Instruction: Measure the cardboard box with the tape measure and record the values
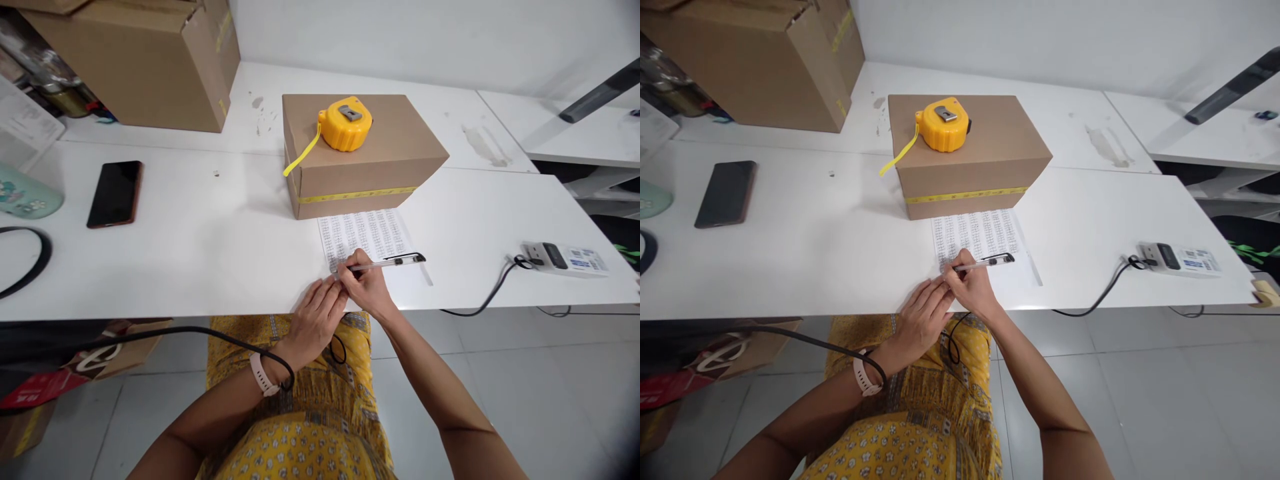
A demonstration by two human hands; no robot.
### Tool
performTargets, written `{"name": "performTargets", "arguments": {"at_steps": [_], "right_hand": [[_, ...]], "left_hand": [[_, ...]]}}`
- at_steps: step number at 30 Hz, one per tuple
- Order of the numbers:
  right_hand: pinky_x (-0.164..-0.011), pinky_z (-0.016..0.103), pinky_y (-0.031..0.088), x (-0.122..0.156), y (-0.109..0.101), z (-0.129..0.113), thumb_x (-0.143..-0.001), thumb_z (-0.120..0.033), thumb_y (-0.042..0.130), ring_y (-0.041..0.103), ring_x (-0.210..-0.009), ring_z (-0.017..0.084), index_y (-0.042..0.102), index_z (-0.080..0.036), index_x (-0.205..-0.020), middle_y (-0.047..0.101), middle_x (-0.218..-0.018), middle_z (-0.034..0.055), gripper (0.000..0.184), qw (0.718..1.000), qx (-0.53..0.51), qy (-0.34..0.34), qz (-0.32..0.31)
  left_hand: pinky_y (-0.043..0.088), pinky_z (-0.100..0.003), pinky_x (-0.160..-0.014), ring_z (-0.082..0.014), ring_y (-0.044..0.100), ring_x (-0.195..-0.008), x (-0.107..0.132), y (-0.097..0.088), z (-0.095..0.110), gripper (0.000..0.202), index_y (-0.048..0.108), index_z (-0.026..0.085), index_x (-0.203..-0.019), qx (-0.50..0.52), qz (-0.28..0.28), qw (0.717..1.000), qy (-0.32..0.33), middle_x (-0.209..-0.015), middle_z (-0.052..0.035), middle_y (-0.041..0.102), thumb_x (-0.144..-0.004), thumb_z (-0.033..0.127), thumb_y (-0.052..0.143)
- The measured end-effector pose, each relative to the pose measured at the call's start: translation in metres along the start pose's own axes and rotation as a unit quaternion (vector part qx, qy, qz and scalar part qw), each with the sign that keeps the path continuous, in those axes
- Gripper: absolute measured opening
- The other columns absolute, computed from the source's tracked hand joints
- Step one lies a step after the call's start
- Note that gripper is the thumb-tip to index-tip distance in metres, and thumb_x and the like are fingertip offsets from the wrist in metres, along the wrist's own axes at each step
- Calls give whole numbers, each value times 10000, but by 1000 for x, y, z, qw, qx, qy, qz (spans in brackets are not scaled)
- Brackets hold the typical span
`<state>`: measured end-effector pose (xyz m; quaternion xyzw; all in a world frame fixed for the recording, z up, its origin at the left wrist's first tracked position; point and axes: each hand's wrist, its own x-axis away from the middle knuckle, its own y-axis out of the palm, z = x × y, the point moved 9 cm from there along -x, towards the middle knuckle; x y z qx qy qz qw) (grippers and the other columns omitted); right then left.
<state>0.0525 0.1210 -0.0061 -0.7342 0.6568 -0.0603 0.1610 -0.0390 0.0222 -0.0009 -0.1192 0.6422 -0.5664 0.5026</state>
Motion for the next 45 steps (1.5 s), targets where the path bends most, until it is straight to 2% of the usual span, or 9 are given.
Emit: {"name": "performTargets", "arguments": {"at_steps": [5, 15, 24, 34, 45], "right_hand": [[-485, 248, 293, 0, -4, 5, -835, -262, 607, 367, -498, 94, 425, -240, -707, 397, -556, -81, 224, 1000, -1, 13, 23], [-496, 251, 307, 1, -4, 7, -852, -274, 615, 379, -506, 98, 426, -242, -715, 407, -560, -78, 235, 1000, 12, 13, 21], [-486, 250, 299, 0, -3, 5, -806, -247, 611, 376, -497, 100, 434, -243, -704, 407, -546, -78, 205, 1000, 7, 22, 16], [-488, 249, 306, 0, -6, 3, -813, -259, 599, 377, -499, 99, 423, -245, -697, 398, -547, -80, 211, 999, 13, 25, 30], [-502, 252, 311, 0, -5, 2, -811, -258, 614, 373, -515, 102, 416, -244, -691, 398, -557, -76, 232, 1000, 13, 16, 19]], "left_hand": [[433, -442, -1154, -277, 574, -1309, 1, 1, 0, 338, 613, 81, -1294, 3, -1, 1000, 1, -1328, -144, 672, -974, 170, 552], [443, -441, -1149, -276, 586, -1299, -1, -2, 1, 325, 621, 82, -1281, -2, 3, 1000, 3, -1315, -138, 682, -977, 178, 560], [447, -439, -1144, -279, 593, -1289, -1, -2, 0, 325, 624, 79, -1280, 0, 3, 1000, 1, -1305, -129, 689, -977, 177, 559], [439, -438, -1152, -277, 585, -1298, 0, 0, 1, 333, 618, 77, -1289, -2, 0, 1000, 2, -1323, -137, 677, -977, 185, 569], [442, -449, -1155, -270, 570, -1326, 1, 2, -1, 338, 609, 93, -1311, 5, -8, 1000, -6, -1336, -154, 667, -997, 197, 538]]}}
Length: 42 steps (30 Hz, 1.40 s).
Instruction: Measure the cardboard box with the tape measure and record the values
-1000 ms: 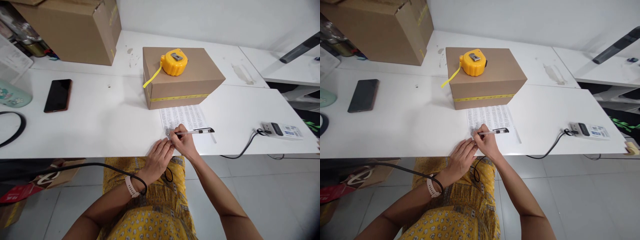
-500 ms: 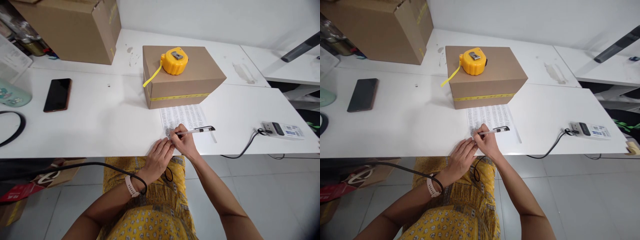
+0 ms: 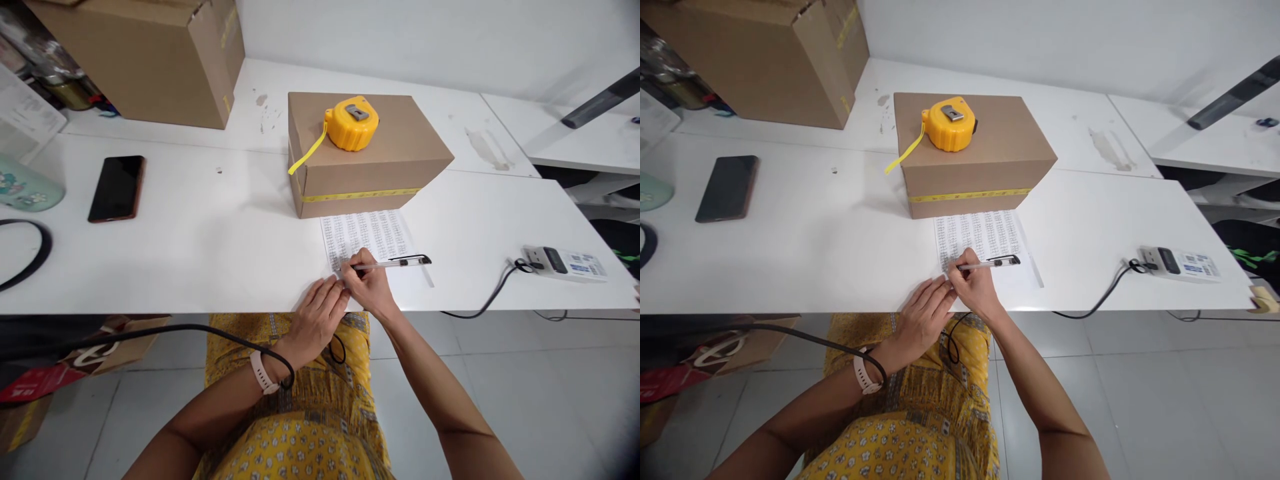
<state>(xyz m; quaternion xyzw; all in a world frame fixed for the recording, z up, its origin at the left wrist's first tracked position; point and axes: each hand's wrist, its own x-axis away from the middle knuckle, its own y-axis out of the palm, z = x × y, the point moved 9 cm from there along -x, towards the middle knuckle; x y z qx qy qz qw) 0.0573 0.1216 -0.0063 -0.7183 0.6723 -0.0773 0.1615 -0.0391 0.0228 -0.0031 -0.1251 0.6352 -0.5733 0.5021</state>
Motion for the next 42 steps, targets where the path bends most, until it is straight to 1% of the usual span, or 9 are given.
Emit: {"name": "performTargets", "arguments": {"at_steps": [3, 11, 15, 20, 28, 33, 42], "right_hand": [[-500, 252, 308, 0, -1, 0, -810, -253, 609, 372, -514, 102, 417, -244, -690, 396, -556, -77, 226, 1000, 1, 3, 4], [-496, 253, 308, 0, -2, -1, -808, -251, 610, 374, -511, 102, 425, -242, -691, 401, -550, -77, 219, 1000, 10, 1, 8], [-495, 253, 312, -1, -5, -1, -816, -263, 612, 381, -512, 102, 422, -243, -685, 403, -557, -75, 232, 1000, 6, 1, 24], [-487, 251, 305, -1, -4, 1, -823, -262, 610, 379, -500, 103, 420, -246, -697, 400, -543, -80, 229, 1000, 13, 9, 16], [-492, 251, 314, -1, -4, 2, -826, -273, 609, 387, -500, 104, 428, -246, -699, 409, -538, -79, 223, 1000, 13, 11, 19], [-482, 249, 294, 0, -3, 3, -811, -260, 616, 368, -495, 102, 413, -246, -688, 395, -531, -81, 238, 1000, 9, 15, 13], [-500, 253, 320, -1, -8, -1, -808, -246, 613, 387, -514, 107, 431, -244, -682, 402, -551, -75, 220, 999, 23, 1, 34]], "left_hand": [[440, -444, -1156, -267, 575, -1320, 0, 0, 0, 332, 615, 96, -1305, -4, -2, 1000, 1, -1335, -145, 671, -1000, 200, 535], [452, -440, -1139, -278, 592, -1295, -2, -4, 1, 322, 624, 76, -1280, -7, 16, 1000, 6, -1312, -140, 684, -982, 182, 566], [445, -437, -1148, -267, 586, -1304, -1, -4, 1, 330, 614, 82, -1297, -7, 10, 1000, 7, -1324, -138, 679, -987, 183, 558], [442, -444, -1151, -265, 578, -1316, 0, -1, 0, 327, 614, 92, -1300, -4, 1, 1000, 3, -1336, -148, 670, -1001, 202, 537], [440, -434, -1151, -266, 586, -1303, -1, -3, 1, 323, 624, 86, -1284, -6, 12, 1000, 3, -1317, -140, 681, -988, 198, 563], [434, -437, -1156, -262, 572, -1320, -1, -1, 1, 334, 614, 91, -1304, -6, 3, 1000, 4, -1332, -149, 671, -999, 207, 542], [434, -435, -1154, -261, 575, -1319, 0, -2, 1, 326, 618, 93, -1298, -8, 8, 1000, 3, -1332, -141, 674, -1000, 201, 542]]}}
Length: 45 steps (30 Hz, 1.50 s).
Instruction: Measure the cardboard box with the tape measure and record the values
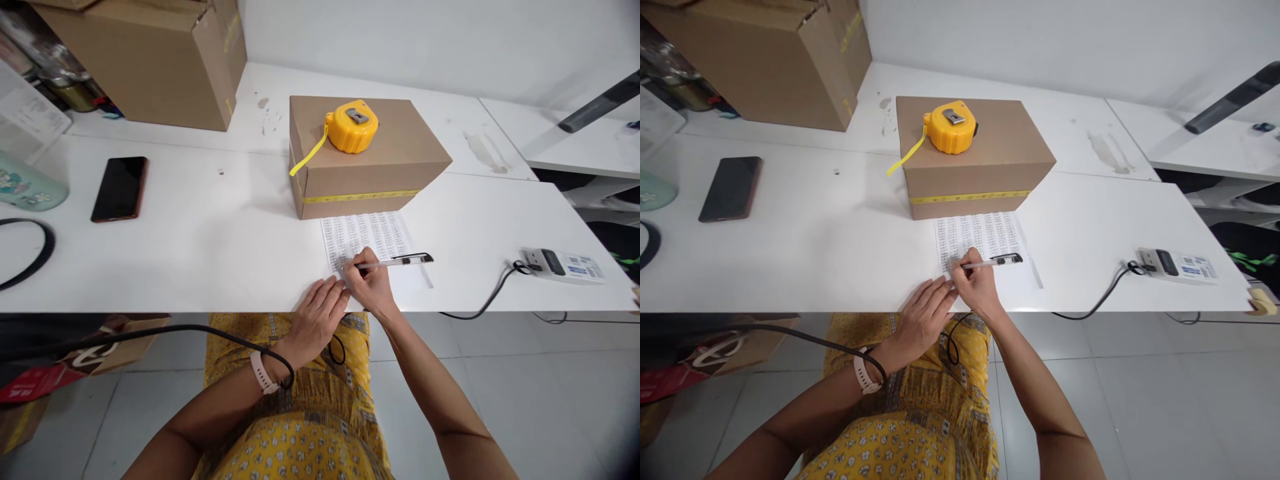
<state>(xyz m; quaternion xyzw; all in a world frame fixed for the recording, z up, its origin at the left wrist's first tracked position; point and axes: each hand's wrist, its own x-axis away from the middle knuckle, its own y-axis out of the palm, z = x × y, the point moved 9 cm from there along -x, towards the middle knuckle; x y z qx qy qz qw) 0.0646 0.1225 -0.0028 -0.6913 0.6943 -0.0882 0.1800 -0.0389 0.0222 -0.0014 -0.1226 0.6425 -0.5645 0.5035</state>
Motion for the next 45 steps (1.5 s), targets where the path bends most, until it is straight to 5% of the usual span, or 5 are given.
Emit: {"name": "performTargets", "arguments": {"at_steps": [38, 41, 45], "right_hand": [[-523, 247, 321, 2, -2, -1, -813, -243, 597, 391, -526, 105, 432, -238, -687, 415, -554, -78, 207, 1000, 21, 1, 20], [-551, 256, 347, 1, -28, 2, -860, -301, 590, 411, -557, 115, 452, -238, -725, 439, -602, -65, 203, 994, 33, -13, 100], [-668, 307, 423, -14, -94, 6, -912, -362, 570, 527, -713, 165, 524, -229, -894, 579, -820, 13, 143, 967, 160, -69, 186]], "left_hand": [[444, -439, -1144, -273, 586, -1307, -1, -2, 0, 315, 612, 75, -1286, 12, 0, 1000, -1, -1327, -151, 674, -1006, 190, 524], [455, -444, -1135, -280, 594, -1296, -1, -2, -1, 312, 610, 72, -1279, 15, 3, 1000, 5, -1327, -162, 672, -1004, 198, 534], [468, -448, -1128, -294, 605, -1278, 2, -6, 0, 306, 610, 65, -1264, 23, 9, 999, 25, -1308, -161, 679, -975, 153, 564]]}}
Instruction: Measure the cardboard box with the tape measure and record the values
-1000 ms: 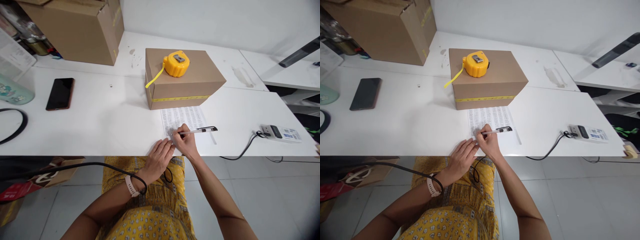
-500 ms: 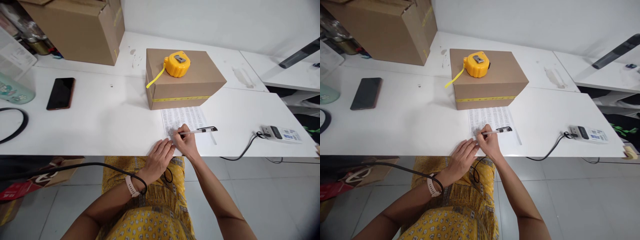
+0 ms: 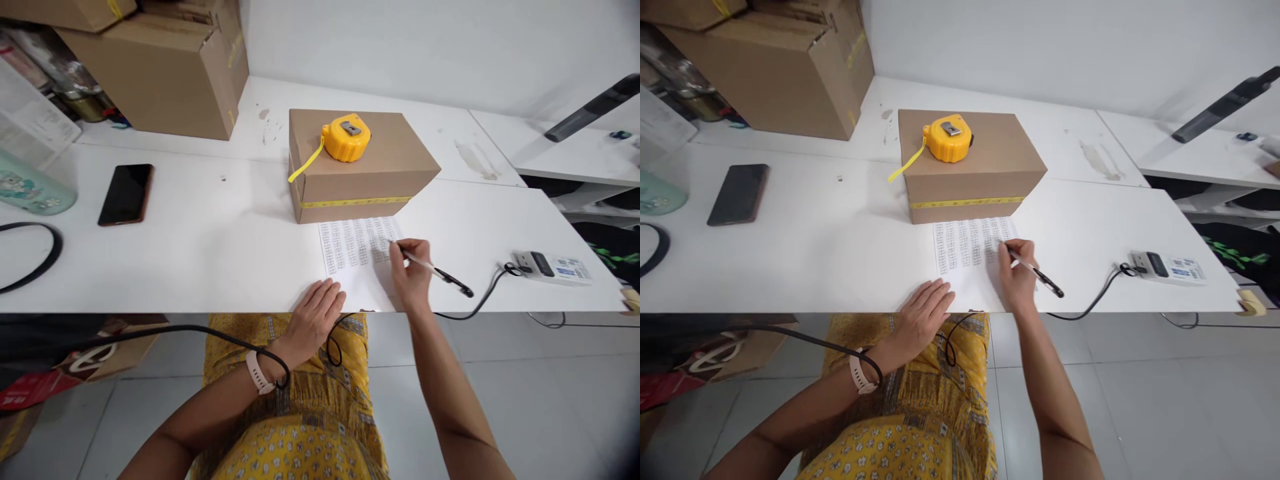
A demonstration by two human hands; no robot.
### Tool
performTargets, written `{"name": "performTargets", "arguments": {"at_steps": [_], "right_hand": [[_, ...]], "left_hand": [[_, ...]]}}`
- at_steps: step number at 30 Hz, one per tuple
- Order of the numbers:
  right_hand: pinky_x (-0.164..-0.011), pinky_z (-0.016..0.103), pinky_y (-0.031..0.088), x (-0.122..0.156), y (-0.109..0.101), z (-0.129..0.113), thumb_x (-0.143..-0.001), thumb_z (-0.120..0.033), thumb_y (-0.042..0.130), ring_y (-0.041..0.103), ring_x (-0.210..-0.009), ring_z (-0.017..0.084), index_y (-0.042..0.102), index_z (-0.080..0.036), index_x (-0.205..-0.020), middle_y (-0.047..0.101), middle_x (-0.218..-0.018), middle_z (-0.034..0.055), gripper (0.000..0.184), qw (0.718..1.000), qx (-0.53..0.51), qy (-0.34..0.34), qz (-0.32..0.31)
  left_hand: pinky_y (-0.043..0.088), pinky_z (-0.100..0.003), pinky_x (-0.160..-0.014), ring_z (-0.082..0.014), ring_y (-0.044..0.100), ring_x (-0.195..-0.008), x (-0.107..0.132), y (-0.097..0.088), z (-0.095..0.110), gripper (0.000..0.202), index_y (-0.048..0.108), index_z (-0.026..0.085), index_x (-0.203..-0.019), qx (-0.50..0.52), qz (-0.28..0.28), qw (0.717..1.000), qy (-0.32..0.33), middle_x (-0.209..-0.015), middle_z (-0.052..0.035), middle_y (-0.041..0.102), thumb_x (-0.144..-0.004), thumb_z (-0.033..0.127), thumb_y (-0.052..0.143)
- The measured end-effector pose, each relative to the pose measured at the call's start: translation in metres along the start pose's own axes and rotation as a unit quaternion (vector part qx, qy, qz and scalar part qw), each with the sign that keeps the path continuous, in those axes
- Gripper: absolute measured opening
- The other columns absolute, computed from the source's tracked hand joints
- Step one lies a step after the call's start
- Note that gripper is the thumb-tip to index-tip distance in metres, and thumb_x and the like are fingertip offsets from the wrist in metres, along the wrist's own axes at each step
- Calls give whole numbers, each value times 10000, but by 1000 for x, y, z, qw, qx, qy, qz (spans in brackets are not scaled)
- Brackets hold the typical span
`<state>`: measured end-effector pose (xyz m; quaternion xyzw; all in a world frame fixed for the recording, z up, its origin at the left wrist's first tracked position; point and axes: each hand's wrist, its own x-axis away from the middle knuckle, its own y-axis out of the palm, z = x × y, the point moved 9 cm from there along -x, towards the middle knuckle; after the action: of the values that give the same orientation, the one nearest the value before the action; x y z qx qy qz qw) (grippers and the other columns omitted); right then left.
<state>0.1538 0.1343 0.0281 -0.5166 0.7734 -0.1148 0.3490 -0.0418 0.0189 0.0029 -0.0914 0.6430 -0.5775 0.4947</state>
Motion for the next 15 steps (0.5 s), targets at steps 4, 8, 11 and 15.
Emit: {"name": "performTargets", "arguments": {"at_steps": [4, 8, 11, 15], "right_hand": [[-782, 376, 431, -35, -36, 35, -948, -254, 453, 549, -942, 262, 576, -213, -1002, 599, -962, 108, 141, 970, 216, -109, -22], [-721, 373, 423, -45, -40, 80, -931, -133, 375, 527, -952, 298, 625, -182, -1064, 587, -984, 149, 288, 926, 349, -111, -94], [-733, 375, 439, -45, -38, 97, -932, -118, 378, 540, -946, 295, 638, -170, -1143, 612, -983, 144, 339, 922, 366, -97, -79], [-763, 376, 459, -41, -40, 100, -909, -80, 374, 572, -957, 277, 580, -161, -1297, 656, -1004, 128, 446, 936, 338, -96, -28]], "left_hand": [[521, -459, -1063, -302, 632, -1227, -2, -12, -3, 258, 633, 87, -1188, 41, -13, 999, 1, -1248, -170, 694, -959, 199, 589], [596, -386, -861, -238, 694, -1007, -28, -52, -33, 129, 645, 173, -1057, 94, 60, 993, -47, -1064, -107, 727, -961, 242, 595], [567, -407, -924, -246, 658, -1075, -69, -101, -66, 173, 616, 186, -1118, 65, 182, 978, -72, -1118, -108, 702, -952, 236, 615], [446, -506, -1093, -301, 521, -1298, -147, -130, -108, 473, 524, 203, -1311, 41, 198, 970, -137, -1367, -130, 590, -879, 291, 696]]}}
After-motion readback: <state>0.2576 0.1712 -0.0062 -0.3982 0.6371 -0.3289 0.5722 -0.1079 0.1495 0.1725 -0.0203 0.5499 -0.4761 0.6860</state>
